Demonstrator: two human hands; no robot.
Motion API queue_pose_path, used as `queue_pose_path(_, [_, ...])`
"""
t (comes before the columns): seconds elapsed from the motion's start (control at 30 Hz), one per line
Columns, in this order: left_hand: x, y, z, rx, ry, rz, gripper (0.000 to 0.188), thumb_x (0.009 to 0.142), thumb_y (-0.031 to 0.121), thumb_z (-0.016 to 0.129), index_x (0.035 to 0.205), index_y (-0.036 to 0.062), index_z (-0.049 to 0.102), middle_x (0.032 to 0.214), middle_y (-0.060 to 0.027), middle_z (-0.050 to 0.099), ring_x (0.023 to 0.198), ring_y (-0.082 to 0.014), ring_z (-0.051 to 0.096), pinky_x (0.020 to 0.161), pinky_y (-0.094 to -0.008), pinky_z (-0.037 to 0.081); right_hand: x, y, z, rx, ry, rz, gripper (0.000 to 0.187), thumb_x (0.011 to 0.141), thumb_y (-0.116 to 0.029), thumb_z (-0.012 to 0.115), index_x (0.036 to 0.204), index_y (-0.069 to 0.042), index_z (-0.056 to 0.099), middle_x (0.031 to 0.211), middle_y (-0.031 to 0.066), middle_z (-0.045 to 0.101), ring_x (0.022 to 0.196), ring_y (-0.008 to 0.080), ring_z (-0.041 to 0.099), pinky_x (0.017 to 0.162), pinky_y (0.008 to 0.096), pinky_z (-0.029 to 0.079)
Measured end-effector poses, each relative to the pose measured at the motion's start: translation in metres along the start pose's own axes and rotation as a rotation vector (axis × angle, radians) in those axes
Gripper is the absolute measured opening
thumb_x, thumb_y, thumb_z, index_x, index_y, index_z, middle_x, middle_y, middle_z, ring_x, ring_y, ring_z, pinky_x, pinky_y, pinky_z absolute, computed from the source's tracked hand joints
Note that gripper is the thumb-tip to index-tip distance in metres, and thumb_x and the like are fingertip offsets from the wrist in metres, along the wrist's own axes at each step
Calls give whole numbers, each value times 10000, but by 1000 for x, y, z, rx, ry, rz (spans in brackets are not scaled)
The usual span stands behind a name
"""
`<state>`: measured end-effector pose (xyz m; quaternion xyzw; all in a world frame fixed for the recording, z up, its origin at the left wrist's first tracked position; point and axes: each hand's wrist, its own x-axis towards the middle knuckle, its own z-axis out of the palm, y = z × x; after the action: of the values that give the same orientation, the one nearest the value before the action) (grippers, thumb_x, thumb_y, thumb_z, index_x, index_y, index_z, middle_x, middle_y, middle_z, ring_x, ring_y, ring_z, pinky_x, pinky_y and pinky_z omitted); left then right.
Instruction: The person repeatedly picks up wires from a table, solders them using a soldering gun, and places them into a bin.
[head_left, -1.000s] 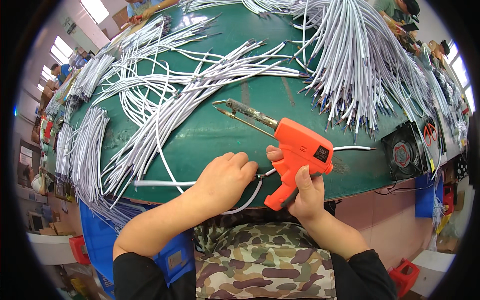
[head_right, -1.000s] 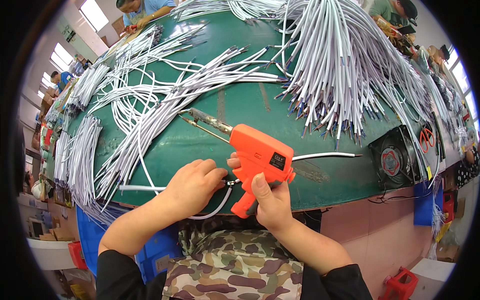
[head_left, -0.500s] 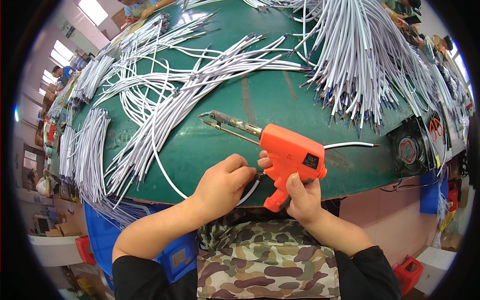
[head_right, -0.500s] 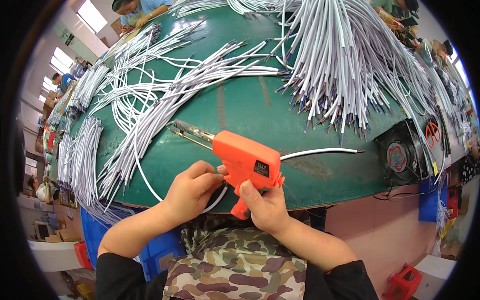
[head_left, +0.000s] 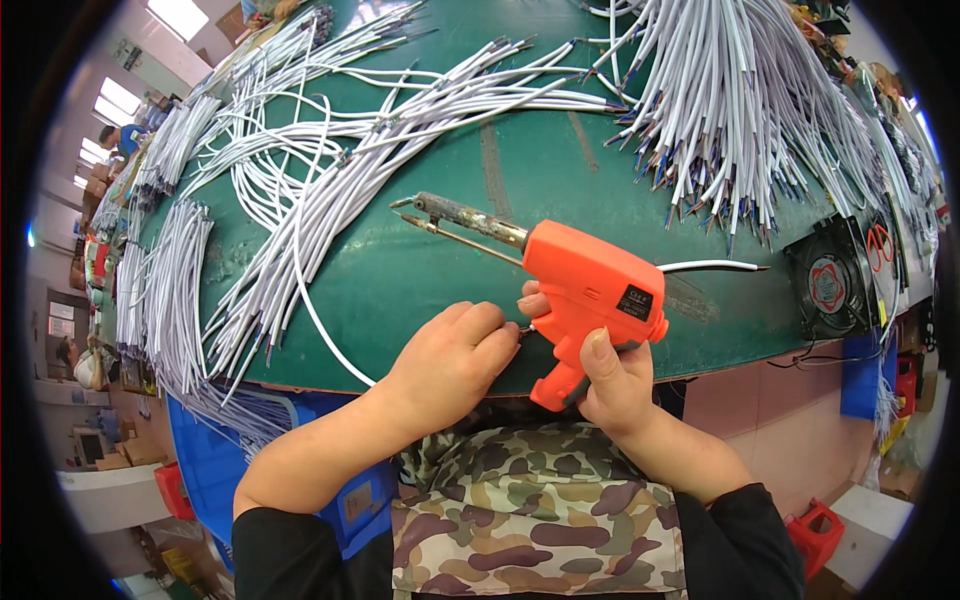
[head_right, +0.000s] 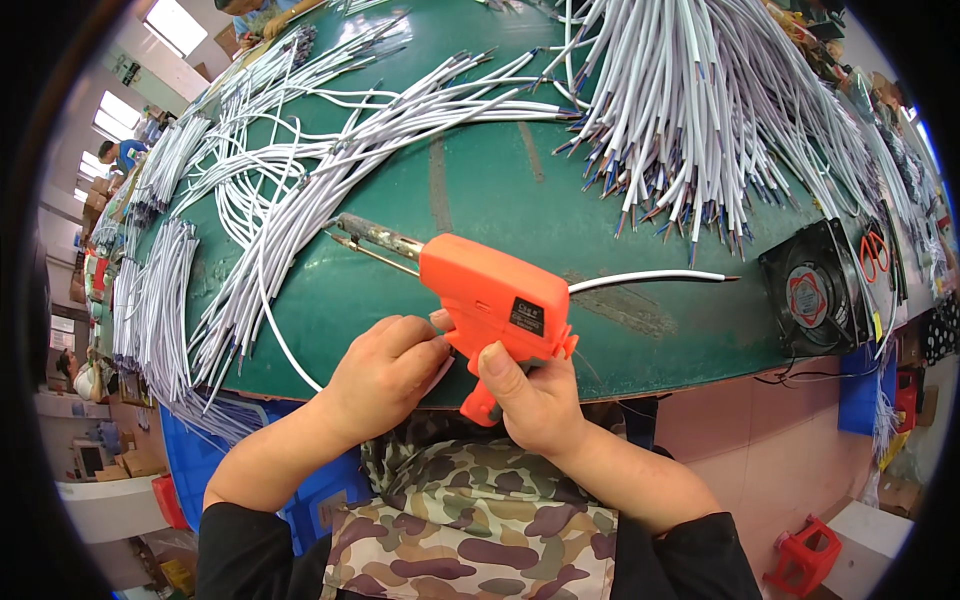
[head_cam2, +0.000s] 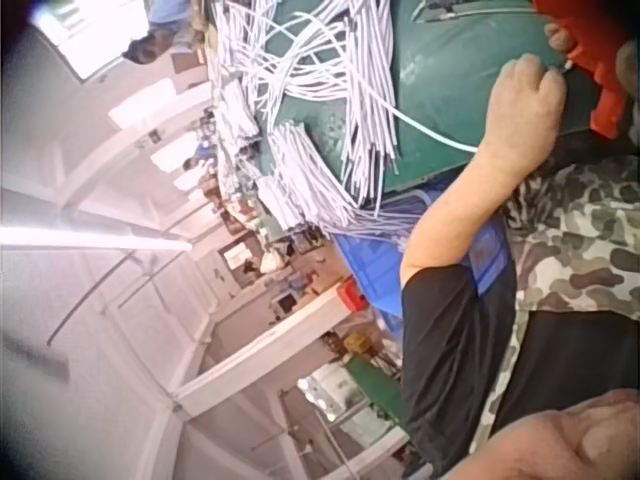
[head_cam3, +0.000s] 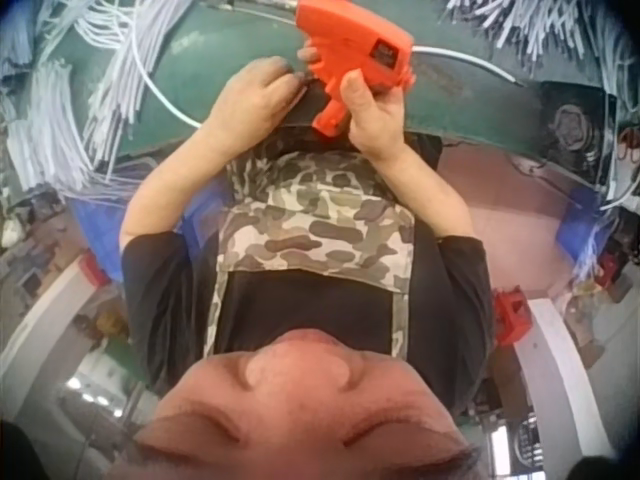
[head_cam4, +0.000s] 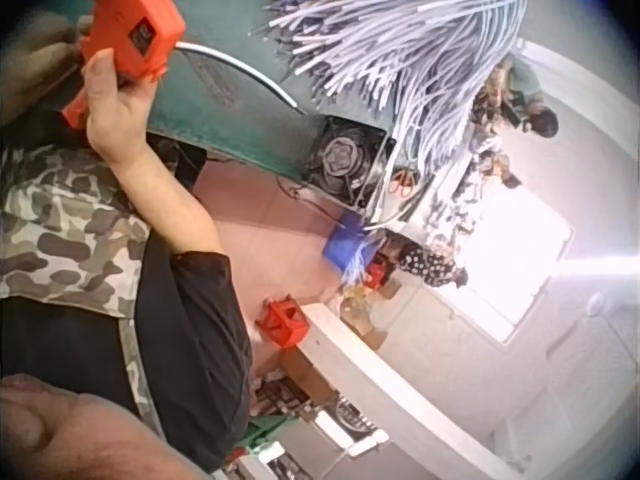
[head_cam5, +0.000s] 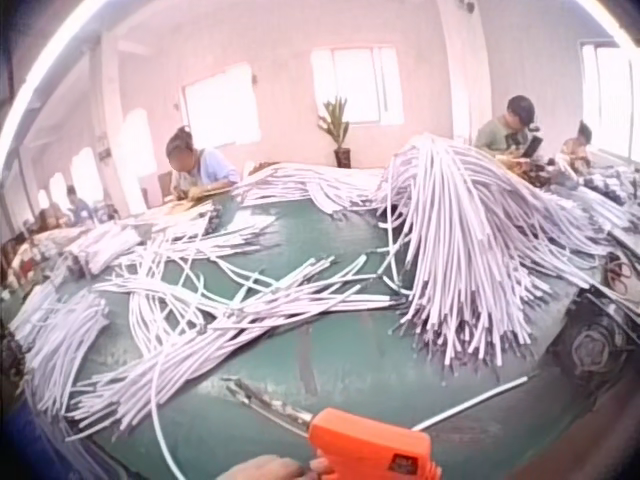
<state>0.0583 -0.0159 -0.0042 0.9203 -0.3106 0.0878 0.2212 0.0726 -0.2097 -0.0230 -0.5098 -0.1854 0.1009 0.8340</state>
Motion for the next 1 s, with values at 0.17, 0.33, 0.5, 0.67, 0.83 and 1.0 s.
queue_pose_path(0.17, [-2,-4,-2,-113,49,-18,219,765,27,657,983,9,637,885,-97,578,772,-273,581,680,-374,486,3,2,0,9,-3,-23,548,978,-387,527,1330,28,462,1196,178,619,1223,305,527,1044,465,411])
queue_pose_path(0.33, [-4,-3,0,-125,84,-13,219,747,14,660,966,13,645,888,-92,593,761,-272,583,679,-374,485,2,3,-1,4,3,-9,553,975,-393,534,1329,26,465,1191,176,622,1224,301,528,1044,468,411])
queue_pose_path(0.5, [-3,-4,1,-179,117,-25,221,708,-50,674,915,27,656,859,-100,621,757,-285,609,635,-375,499,3,2,1,15,-5,-21,555,973,-395,539,1329,25,466,1196,175,618,1227,297,525,1044,466,411])
queue_pose_path(0.67, [-3,-4,1,-106,121,51,201,728,26,686,926,25,651,886,-78,594,738,-258,580,642,-361,494,3,1,3,16,-5,-14,546,978,-384,532,1331,26,464,1210,175,610,1232,290,519,1043,460,411])
queue_pose_path(0.83, [-3,-1,1,-83,127,54,218,707,16,687,923,22,652,884,-85,598,742,-264,593,635,-360,498,0,2,-1,37,-1,-1,553,979,-381,531,1341,29,448,1231,179,597,1222,296,529,1043,463,408])
queue_pose_path(1.0, [-3,-2,0,-67,153,76,274,667,-3,676,940,7,653,882,-90,599,739,-264,596,633,-358,501,-44,-30,-29,-148,17,47,659,967,-406,536,1414,32,329,1291,185,559,1249,306,514,1081,480,375])
